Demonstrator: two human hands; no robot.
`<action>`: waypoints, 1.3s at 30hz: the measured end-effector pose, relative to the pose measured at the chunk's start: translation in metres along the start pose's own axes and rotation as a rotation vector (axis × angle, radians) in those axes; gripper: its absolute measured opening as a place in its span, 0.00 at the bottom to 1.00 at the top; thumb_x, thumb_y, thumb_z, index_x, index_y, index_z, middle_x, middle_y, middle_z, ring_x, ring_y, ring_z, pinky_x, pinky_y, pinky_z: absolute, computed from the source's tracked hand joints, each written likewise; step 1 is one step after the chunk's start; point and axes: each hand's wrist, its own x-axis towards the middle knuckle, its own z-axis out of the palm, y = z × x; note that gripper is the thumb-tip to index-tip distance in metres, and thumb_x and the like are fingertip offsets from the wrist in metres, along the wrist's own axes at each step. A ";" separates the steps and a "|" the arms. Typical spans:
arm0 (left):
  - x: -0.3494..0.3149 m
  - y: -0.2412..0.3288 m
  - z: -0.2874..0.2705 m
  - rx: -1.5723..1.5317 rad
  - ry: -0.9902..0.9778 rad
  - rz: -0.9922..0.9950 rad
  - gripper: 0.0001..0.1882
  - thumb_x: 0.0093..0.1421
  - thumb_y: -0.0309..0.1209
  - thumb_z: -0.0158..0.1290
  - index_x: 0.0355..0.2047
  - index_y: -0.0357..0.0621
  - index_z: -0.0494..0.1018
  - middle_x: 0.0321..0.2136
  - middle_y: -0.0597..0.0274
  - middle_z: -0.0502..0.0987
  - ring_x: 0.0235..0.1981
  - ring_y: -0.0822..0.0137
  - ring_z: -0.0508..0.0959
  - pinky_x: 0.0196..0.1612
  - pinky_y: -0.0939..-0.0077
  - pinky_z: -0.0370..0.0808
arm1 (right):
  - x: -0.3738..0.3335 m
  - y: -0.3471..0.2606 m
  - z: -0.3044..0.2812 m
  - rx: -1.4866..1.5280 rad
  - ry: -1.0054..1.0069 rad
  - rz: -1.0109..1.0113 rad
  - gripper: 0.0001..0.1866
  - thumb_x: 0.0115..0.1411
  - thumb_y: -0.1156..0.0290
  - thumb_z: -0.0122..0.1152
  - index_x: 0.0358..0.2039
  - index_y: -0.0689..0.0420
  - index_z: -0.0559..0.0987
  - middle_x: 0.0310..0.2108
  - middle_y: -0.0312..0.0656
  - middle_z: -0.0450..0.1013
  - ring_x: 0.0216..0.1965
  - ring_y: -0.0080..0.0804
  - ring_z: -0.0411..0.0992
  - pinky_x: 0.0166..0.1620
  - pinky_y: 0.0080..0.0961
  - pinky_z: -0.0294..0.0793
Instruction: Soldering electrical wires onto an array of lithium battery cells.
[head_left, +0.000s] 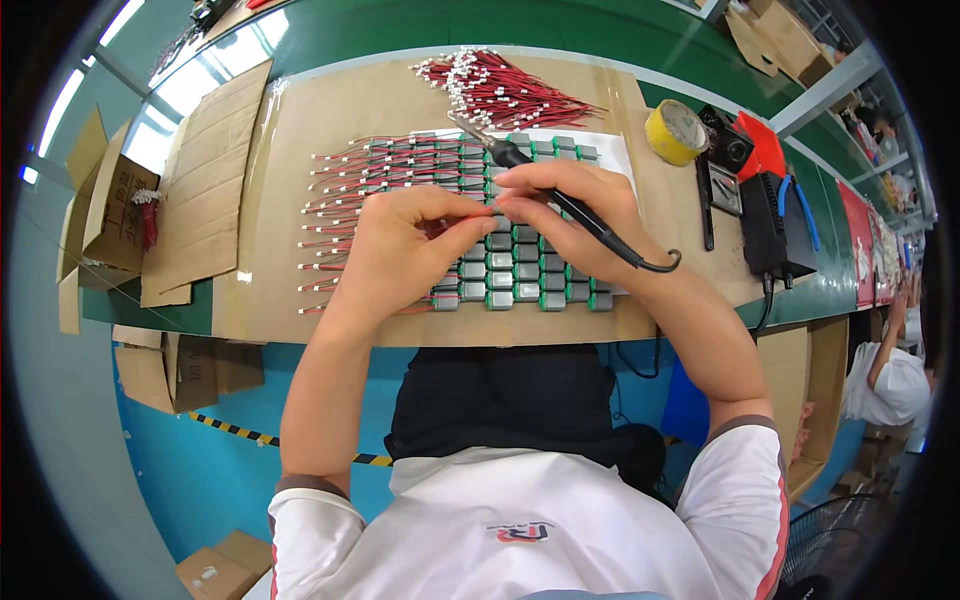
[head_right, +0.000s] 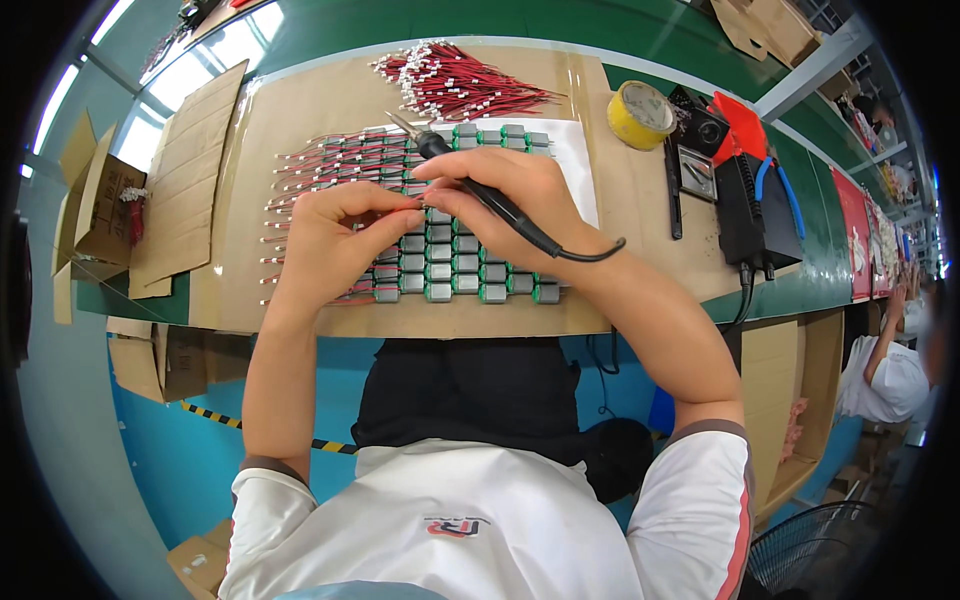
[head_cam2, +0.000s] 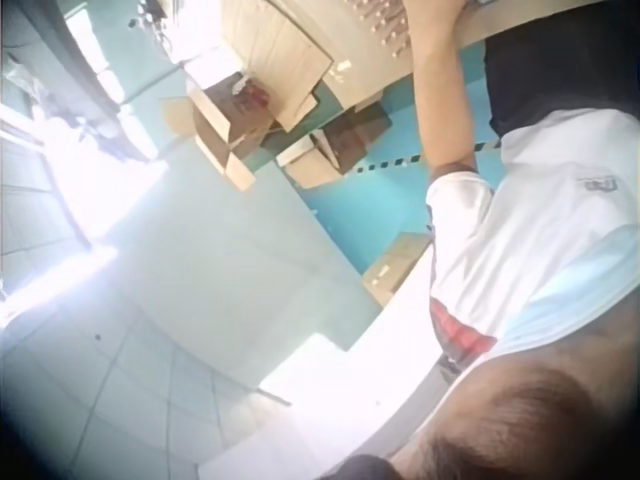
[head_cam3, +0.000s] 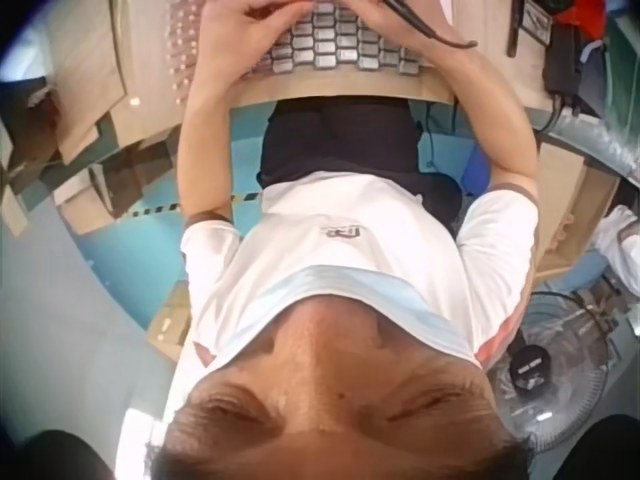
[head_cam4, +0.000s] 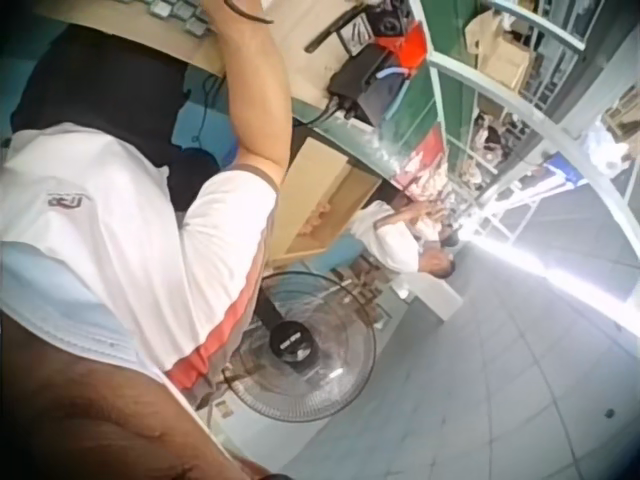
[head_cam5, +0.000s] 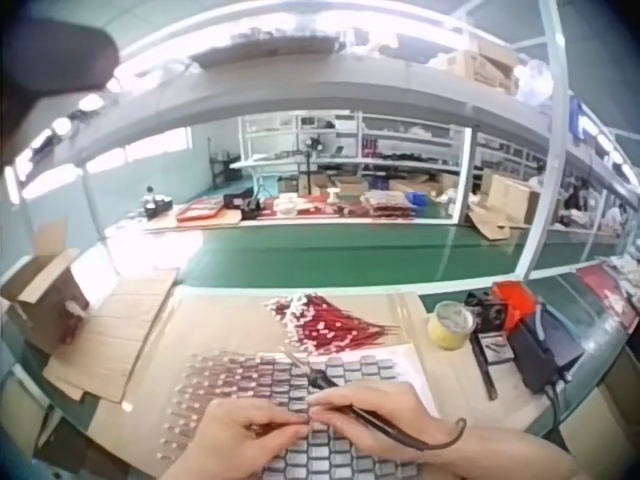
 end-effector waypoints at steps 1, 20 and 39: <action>-0.001 -0.001 -0.001 -0.002 0.002 -0.002 0.08 0.62 0.25 0.69 0.41 0.37 0.88 0.31 0.61 0.87 0.29 0.77 0.80 0.33 0.79 0.77 | -0.003 -0.001 -0.005 -0.072 -0.044 -0.003 0.19 0.63 0.78 0.73 0.56 0.57 0.85 0.38 0.44 0.86 0.39 0.33 0.86 0.44 0.26 0.84; -0.006 -0.021 -0.004 0.311 0.004 0.294 0.06 0.55 0.19 0.67 0.31 0.38 0.80 0.31 0.57 0.79 0.36 0.55 0.79 0.41 0.61 0.76 | -0.065 -0.005 -0.052 -0.018 -0.071 0.031 0.16 0.59 0.81 0.69 0.49 0.69 0.86 0.32 0.48 0.84 0.31 0.36 0.84 0.36 0.27 0.82; -0.005 -0.027 -0.003 0.355 0.018 0.335 0.08 0.51 0.17 0.67 0.29 0.37 0.79 0.34 0.58 0.81 0.37 0.59 0.79 0.42 0.66 0.75 | -0.061 -0.003 -0.047 -0.053 -0.112 -0.015 0.16 0.56 0.80 0.71 0.46 0.68 0.86 0.31 0.50 0.83 0.29 0.40 0.83 0.33 0.29 0.81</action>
